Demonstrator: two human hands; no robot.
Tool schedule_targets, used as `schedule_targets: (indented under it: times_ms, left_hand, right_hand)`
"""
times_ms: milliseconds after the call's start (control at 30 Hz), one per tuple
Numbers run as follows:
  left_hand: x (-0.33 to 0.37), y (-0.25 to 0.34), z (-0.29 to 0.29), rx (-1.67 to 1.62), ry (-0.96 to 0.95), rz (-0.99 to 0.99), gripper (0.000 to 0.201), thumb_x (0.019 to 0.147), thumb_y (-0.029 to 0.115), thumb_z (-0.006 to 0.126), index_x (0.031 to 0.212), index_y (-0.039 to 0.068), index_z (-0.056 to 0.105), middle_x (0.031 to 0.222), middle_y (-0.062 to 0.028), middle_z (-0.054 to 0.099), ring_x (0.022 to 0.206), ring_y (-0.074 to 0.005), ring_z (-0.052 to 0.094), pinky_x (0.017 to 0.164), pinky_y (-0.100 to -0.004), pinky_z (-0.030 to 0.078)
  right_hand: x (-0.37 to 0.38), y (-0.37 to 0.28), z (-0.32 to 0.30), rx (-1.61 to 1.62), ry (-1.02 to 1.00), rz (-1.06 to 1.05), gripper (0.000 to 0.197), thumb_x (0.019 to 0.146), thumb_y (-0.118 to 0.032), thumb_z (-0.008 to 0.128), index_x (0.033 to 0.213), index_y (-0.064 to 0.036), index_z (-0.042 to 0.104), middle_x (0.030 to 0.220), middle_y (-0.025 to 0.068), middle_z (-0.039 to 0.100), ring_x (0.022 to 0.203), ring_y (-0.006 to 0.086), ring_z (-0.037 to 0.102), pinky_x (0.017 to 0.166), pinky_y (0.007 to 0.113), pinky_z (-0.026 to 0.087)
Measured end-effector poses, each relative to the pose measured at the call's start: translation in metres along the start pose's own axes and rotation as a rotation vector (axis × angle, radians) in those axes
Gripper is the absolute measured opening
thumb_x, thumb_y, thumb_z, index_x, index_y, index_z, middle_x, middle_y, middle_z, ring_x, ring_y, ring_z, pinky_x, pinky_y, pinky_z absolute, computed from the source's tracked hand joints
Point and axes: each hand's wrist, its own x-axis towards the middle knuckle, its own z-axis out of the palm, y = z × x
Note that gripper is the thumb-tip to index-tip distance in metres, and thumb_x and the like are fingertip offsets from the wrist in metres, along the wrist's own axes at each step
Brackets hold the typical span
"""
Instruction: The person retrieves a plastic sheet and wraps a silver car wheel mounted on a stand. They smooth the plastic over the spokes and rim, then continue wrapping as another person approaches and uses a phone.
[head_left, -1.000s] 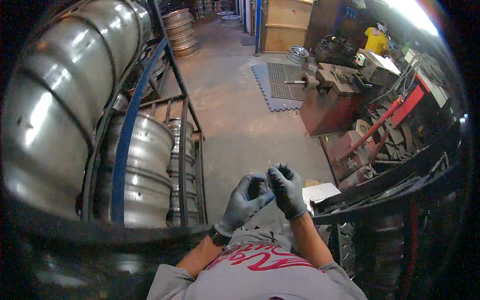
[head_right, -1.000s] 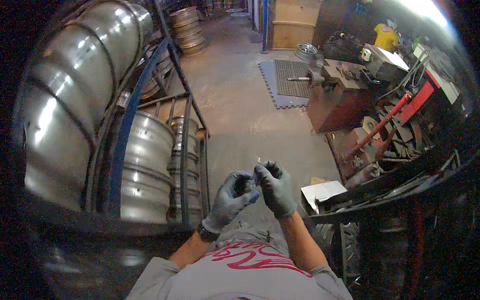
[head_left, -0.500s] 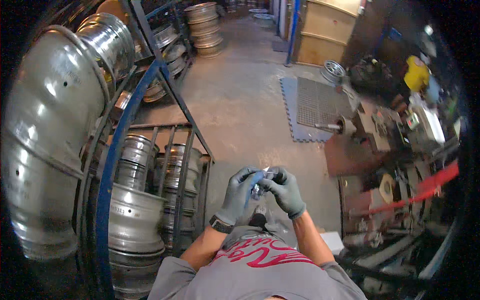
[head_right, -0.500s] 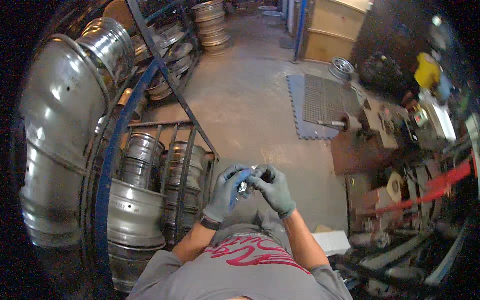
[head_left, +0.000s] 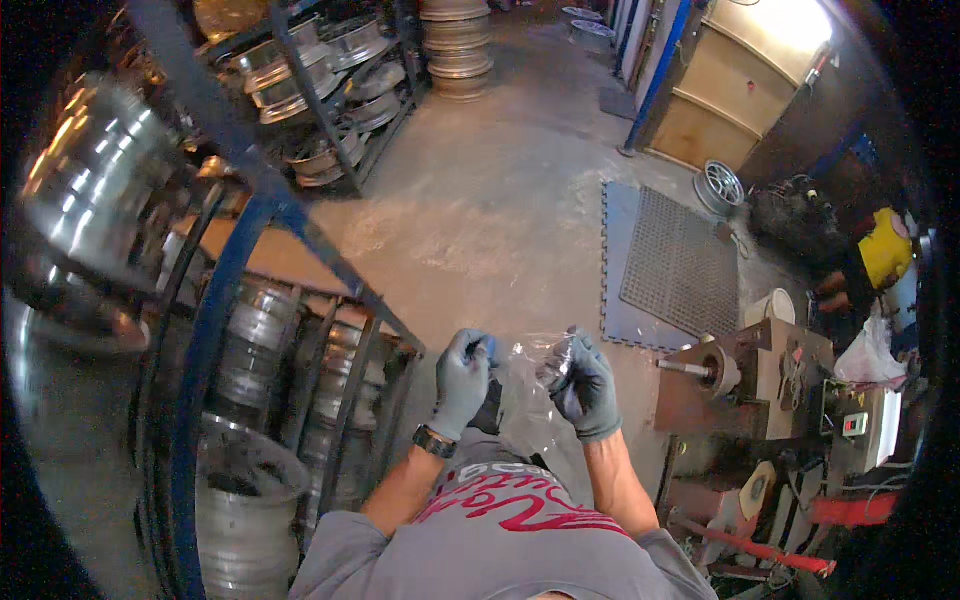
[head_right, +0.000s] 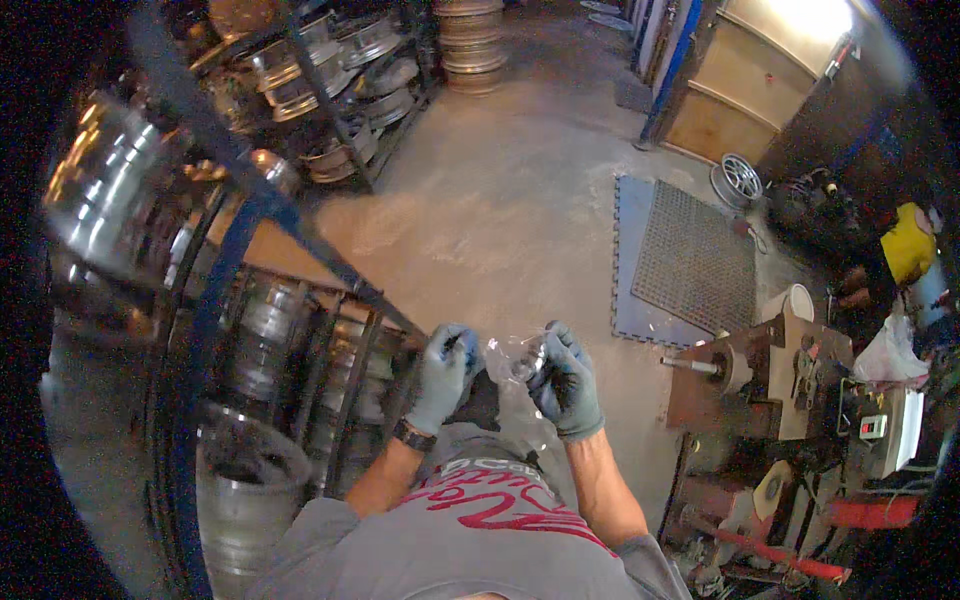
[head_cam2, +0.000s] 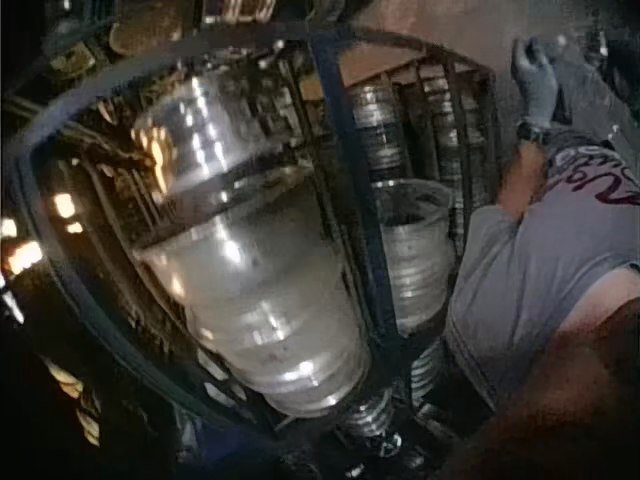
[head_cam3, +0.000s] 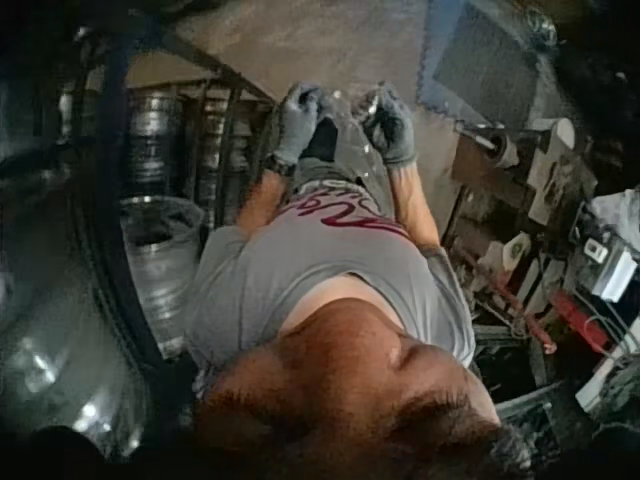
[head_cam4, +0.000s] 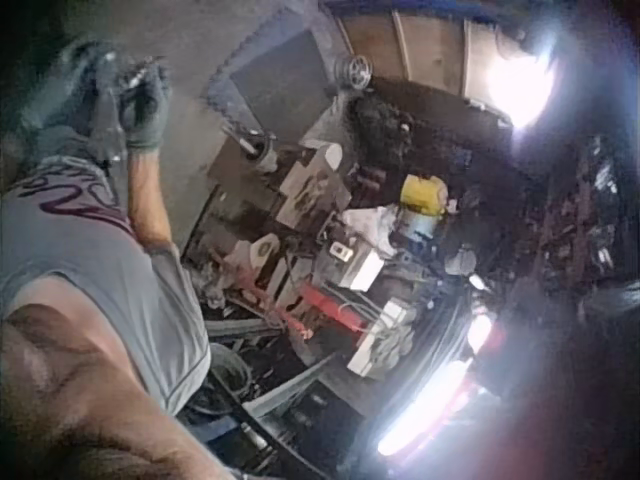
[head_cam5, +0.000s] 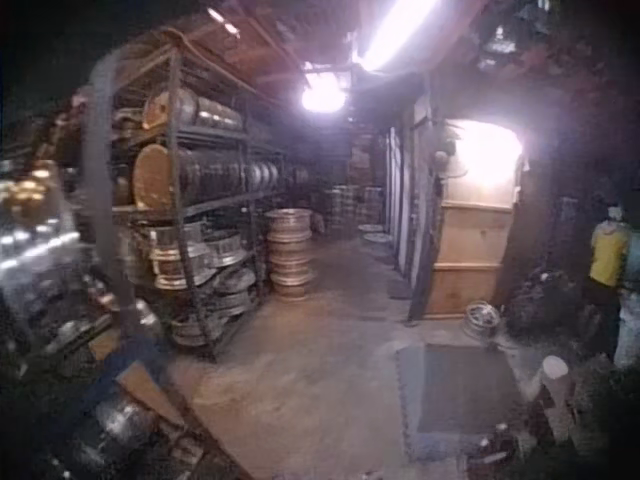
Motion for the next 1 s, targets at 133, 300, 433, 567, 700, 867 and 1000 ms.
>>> schedule_targets:
  times_ms: [133,300,433,567,700,867,1000]
  left_hand:
    - [0.104,0.041,0.029,-0.338,-0.173,-0.243,0.009,0.097,0.009,0.055,0.103,0.004,0.059,0.087,-0.0041,0.064,0.078,-0.0150,0.066,0.065,-0.0325,0.059]
    - [0.243,0.045,0.072,-0.773,-0.387,-0.383,0.018,0.099,0.016,0.056,0.111,0.003,0.059,0.092,-0.0051,0.064,0.081,-0.0141,0.066,0.069,-0.0319,0.058]
    - [0.328,0.071,0.089,-0.632,-0.541,-0.316,0.024,0.100,0.022,0.057,0.114,0.003,0.059,0.092,-0.0048,0.064,0.084,-0.0128,0.064,0.075,-0.0298,0.055]
    - [0.390,0.090,0.102,-0.498,-0.616,-0.191,0.023,0.101,0.023,0.056,0.113,0.003,0.059,0.090,-0.0039,0.064,0.081,-0.0125,0.063,0.074,-0.0296,0.053]
    - [0.463,0.065,0.119,-0.353,-0.482,-0.039,0.023,0.100,0.022,0.057,0.114,0.003,0.058,0.086,-0.0035,0.063,0.080,-0.0128,0.062,0.075,-0.0295,0.052]
    - [0.566,0.063,0.142,-0.684,-0.171,-0.090,0.020,0.101,0.020,0.056,0.113,0.005,0.057,0.081,-0.0019,0.059,0.075,-0.0124,0.059,0.072,-0.0289,0.051]
    - [0.663,0.056,0.152,-0.648,-0.159,-0.121,0.019,0.101,0.018,0.054,0.114,0.005,0.058,0.082,-0.0011,0.059,0.077,-0.0106,0.058,0.073,-0.0270,0.050]
  right_hand:
    - [0.075,-0.038,-0.007,-0.110,0.111,-0.060,0.017,0.098,-0.014,0.057,0.113,-0.0067,0.058,0.091,0.0028,0.066,0.072,0.0112,0.063,0.062,0.026,0.053]
    - [0.174,-0.096,0.018,-0.642,0.192,-0.123,0.033,0.089,-0.026,0.073,0.110,-0.0050,0.058,0.081,-0.0005,0.062,0.063,0.0071,0.057,0.054,0.021,0.045]
    - [0.247,-0.131,0.046,-1.606,0.268,-0.349,0.030,0.085,-0.018,0.069,0.106,0.0008,0.059,0.081,0.0080,0.066,0.071,0.0134,0.063,0.062,0.029,0.049]
    - [0.336,-0.146,0.029,-2.003,0.543,-0.220,0.033,0.081,-0.025,0.068,0.106,-0.0049,0.063,0.090,0.0184,0.068,0.083,0.0345,0.067,0.074,0.042,0.052]
    - [0.430,-0.163,-0.001,-2.181,0.420,-0.180,0.032,0.080,-0.029,0.066,0.103,-0.0066,0.064,0.100,0.0188,0.068,0.093,0.0384,0.065,0.077,0.046,0.051]
    - [0.558,-0.202,-0.016,-2.124,0.372,-0.057,0.029,0.081,-0.028,0.065,0.101,-0.0055,0.067,0.094,0.0187,0.070,0.088,0.0357,0.067,0.075,0.045,0.052]
    - [0.684,-0.261,-0.030,-1.623,0.391,-0.005,0.024,0.086,-0.024,0.063,0.087,0.0001,0.065,0.081,0.0194,0.066,0.070,0.0263,0.068,0.060,0.042,0.053]
